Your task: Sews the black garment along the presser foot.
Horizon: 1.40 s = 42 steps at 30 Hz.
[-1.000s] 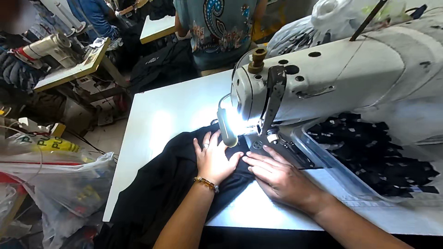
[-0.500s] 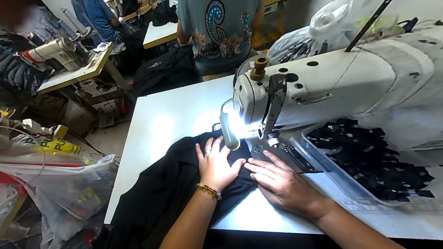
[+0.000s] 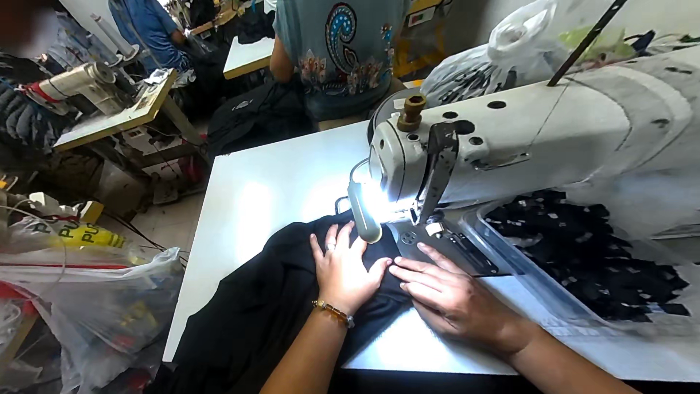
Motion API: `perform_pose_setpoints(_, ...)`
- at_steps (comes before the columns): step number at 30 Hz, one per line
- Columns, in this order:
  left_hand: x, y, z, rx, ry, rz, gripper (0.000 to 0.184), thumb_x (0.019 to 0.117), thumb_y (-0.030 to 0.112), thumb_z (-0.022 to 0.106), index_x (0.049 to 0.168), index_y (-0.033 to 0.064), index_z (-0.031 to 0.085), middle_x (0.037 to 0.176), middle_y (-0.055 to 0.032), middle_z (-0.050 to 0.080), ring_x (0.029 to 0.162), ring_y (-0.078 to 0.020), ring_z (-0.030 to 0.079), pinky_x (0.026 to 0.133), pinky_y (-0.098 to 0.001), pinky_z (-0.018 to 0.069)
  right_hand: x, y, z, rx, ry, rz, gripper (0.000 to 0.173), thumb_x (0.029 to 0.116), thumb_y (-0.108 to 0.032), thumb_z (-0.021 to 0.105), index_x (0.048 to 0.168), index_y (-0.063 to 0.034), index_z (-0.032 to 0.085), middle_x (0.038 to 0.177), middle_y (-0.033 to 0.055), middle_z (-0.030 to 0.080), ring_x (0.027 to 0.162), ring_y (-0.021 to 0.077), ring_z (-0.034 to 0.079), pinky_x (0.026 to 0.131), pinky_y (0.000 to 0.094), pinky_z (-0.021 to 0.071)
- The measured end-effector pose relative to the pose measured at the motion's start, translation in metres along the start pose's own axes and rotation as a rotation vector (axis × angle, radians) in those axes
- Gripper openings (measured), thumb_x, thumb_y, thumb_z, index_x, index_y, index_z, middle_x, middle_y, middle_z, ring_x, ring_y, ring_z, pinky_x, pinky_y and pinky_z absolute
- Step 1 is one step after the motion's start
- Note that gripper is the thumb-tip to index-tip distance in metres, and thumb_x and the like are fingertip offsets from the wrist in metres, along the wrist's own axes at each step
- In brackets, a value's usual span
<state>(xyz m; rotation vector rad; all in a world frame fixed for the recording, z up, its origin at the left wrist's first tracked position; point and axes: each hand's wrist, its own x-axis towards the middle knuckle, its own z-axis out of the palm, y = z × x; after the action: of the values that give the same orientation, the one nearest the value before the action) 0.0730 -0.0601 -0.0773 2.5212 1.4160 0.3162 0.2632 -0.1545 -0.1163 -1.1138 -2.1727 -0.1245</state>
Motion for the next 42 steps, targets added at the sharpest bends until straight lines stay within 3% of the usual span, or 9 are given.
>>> perform_pose_setpoints(27,0.012,-0.005,-0.007,-0.026,-0.001,0.013,0.061,0.0963,0.062,0.057,0.145,0.0253,0.060,0.162,-0.0032,0.042,0.155,-0.0314,0.027,0.121,-0.0709,0.0066,0.013,0.006,0.002,0.016,-0.014,0.061,0.030,0.0913,-0.016,0.048,0.080,-0.0059,0.073,0.112,0.0075,0.077,0.123,0.0259,0.066,0.114,0.0552,0.0413)
perform_pose_setpoints(30,0.010,-0.010,-0.007,-0.088,0.040,0.070,0.053,0.0985,0.053,0.060,0.142,0.0235,0.062,0.160,-0.0031,0.045,0.154,-0.0297,0.029,0.121,-0.0700,0.0069,0.016,0.003,0.000,-0.005,-0.023,0.123,0.029,0.0911,-0.017,0.049,0.082,-0.0062,0.074,0.116,0.0072,0.076,0.125,0.0256,0.065,0.113,0.0554,0.0423)
perform_pose_setpoints(32,0.002,-0.020,-0.009,-0.151,0.101,0.198,0.036,0.0980,0.043,0.064,0.121,0.0172,0.074,0.149,-0.0035,0.057,0.148,-0.0292,0.040,0.121,-0.0699,0.0155,0.016,-0.007,-0.002,-0.033,-0.005,0.236,0.031,0.0929,-0.018,0.049,0.093,-0.0045,0.077,0.125,0.0107,0.072,0.127,0.0290,0.064,0.112,0.0539,0.0449)
perform_pose_setpoints(34,-0.007,-0.034,-0.019,-0.092,0.078,0.335,0.028,0.0978,0.040,0.065,0.099,0.0143,0.076,0.121,-0.0031,0.070,0.129,-0.0266,0.058,0.118,-0.0656,0.0297,0.012,-0.027,-0.004,-0.038,0.037,0.406,0.036,0.0962,-0.025,0.051,0.113,-0.0033,0.074,0.132,0.0133,0.067,0.124,0.0294,0.063,0.105,0.0474,0.0513)
perform_pose_setpoints(36,-0.013,-0.049,-0.036,0.032,0.044,0.404,0.033,0.0990,0.042,0.063,0.094,0.0118,0.075,0.094,-0.0049,0.071,0.105,-0.0265,0.067,0.109,-0.0585,0.0433,0.013,-0.057,-0.005,0.059,0.067,0.628,0.037,0.0925,-0.030,0.058,0.118,-0.0058,0.072,0.109,0.0078,0.071,0.091,0.0189,0.069,0.077,0.0385,0.0594)
perform_pose_setpoints(37,-0.015,-0.055,-0.045,0.082,0.026,0.399,0.034,0.0995,0.043,0.061,0.094,0.0119,0.074,0.088,-0.0051,0.070,0.097,-0.0262,0.068,0.102,-0.0549,0.0473,0.017,-0.073,-0.006,0.226,0.013,0.740,0.035,0.0925,-0.029,0.061,0.117,-0.0072,0.072,0.092,0.0037,0.069,0.074,0.0130,0.065,0.064,0.0332,0.0568)
perform_pose_setpoints(39,-0.019,-0.063,-0.069,0.138,0.010,0.372,0.037,0.0994,0.046,0.061,0.092,0.0120,0.074,0.083,-0.0051,0.070,0.090,-0.0251,0.069,0.095,-0.0536,0.0491,0.034,-0.094,-0.005,0.696,-0.205,0.925,0.040,0.0968,-0.028,0.061,0.129,-0.0053,0.066,0.083,0.0033,0.068,0.060,0.0096,0.060,0.055,0.0298,0.0537)
perform_pose_setpoints(40,-0.021,-0.065,-0.083,0.139,0.003,0.370,0.038,0.0984,0.046,0.062,0.089,0.0115,0.074,0.079,-0.0047,0.070,0.084,-0.0237,0.069,0.092,-0.0532,0.0493,0.047,-0.099,0.001,0.873,-0.284,0.982,0.043,0.0986,-0.026,0.059,0.137,-0.0050,0.060,0.090,0.0061,0.070,0.063,0.0110,0.063,0.058,0.0313,0.0564)
perform_pose_setpoints(42,-0.024,-0.064,-0.107,0.117,-0.034,0.406,0.039,0.0956,0.046,0.064,0.075,0.0129,0.065,0.064,-0.0007,0.060,0.065,-0.0175,0.061,0.080,-0.0475,0.0461,0.080,-0.102,0.018,1.155,-0.342,1.070,0.043,0.1009,-0.019,0.055,0.142,-0.0062,0.051,0.109,0.0075,0.069,0.084,0.0116,0.070,0.077,0.0318,0.0609)
